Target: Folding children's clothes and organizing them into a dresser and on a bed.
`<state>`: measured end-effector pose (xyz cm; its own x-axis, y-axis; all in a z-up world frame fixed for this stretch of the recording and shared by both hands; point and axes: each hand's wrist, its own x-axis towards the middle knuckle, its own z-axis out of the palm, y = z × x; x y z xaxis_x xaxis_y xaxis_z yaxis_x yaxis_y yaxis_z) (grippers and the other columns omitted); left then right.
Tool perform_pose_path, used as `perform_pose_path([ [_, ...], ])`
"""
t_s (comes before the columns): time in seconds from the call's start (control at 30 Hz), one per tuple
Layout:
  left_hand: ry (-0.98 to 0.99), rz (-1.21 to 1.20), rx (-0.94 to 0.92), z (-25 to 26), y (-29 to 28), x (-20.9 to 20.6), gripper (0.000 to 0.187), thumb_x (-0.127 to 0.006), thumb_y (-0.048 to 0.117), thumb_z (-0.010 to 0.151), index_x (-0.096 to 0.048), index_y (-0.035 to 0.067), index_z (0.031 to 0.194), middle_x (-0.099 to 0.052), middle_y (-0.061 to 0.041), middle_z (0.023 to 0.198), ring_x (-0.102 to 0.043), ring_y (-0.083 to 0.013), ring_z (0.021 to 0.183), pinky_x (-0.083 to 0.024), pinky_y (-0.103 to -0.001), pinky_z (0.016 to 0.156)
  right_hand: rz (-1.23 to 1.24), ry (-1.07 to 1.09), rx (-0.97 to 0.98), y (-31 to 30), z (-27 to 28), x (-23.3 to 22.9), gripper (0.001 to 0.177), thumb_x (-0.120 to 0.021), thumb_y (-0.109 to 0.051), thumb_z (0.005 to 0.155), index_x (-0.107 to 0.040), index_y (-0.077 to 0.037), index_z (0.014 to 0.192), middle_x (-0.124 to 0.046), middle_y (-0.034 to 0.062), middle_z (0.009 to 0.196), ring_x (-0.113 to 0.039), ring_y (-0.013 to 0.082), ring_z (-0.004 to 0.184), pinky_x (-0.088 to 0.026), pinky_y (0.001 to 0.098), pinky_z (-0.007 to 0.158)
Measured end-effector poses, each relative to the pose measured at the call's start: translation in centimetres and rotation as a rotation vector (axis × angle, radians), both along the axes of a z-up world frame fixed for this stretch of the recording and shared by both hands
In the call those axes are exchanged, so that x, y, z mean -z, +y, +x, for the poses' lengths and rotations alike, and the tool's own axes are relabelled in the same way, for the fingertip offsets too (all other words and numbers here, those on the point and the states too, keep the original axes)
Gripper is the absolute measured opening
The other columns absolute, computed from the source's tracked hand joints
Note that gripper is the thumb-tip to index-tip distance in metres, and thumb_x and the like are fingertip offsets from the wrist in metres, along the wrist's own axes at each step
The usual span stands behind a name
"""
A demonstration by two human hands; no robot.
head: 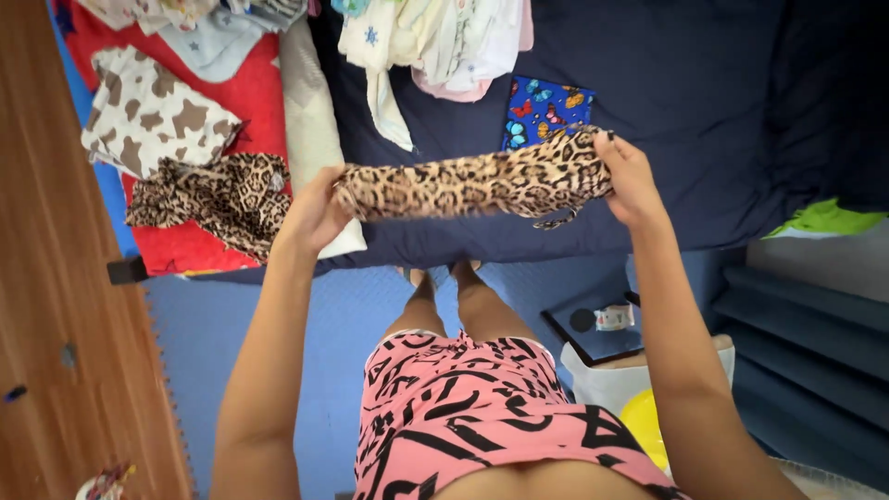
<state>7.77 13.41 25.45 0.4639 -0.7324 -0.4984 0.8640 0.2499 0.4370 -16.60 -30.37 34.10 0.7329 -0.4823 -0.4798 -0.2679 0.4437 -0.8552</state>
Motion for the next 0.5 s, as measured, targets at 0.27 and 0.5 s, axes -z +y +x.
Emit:
perform_pose_path([
  [0.27,-0.091,-0.145,-0.137,-1.4,1.1,-12.7,0.014,-0.059,0.021,0.097,-0.063,0.008,0.094,-0.074,-0.010,0.106,-0.073,-0.0228,0.103,-0.059,-0.038,0.094,0.014,-0.126,-0.115,2.5,-1.7,-8.2,0.026,-0.054,-0.017,0.110,-0.065,-0.002,0.128,-0.071,0.0029,0.114,-0.068,0.0102,0.100,-0.056,0.0274,0.090],
  [0.5,-0.315,0.081,-0.212,0.8,0.7,-14.8,0.021,-0.063,0.022,0.106,-0.065,0.005,0.117,-0.074,-0.009,0.109,-0.073,-0.0194,0.096,-0.061,-0.036,0.088,-0.184,-0.141,-0.184,2.8,-2.2,-9.6,0.026,-0.056,-0.016,0.111,-0.066,0.000,0.129,-0.070,0.0038,0.112,-0.065,0.0112,0.099,-0.055,0.0312,0.091],
])
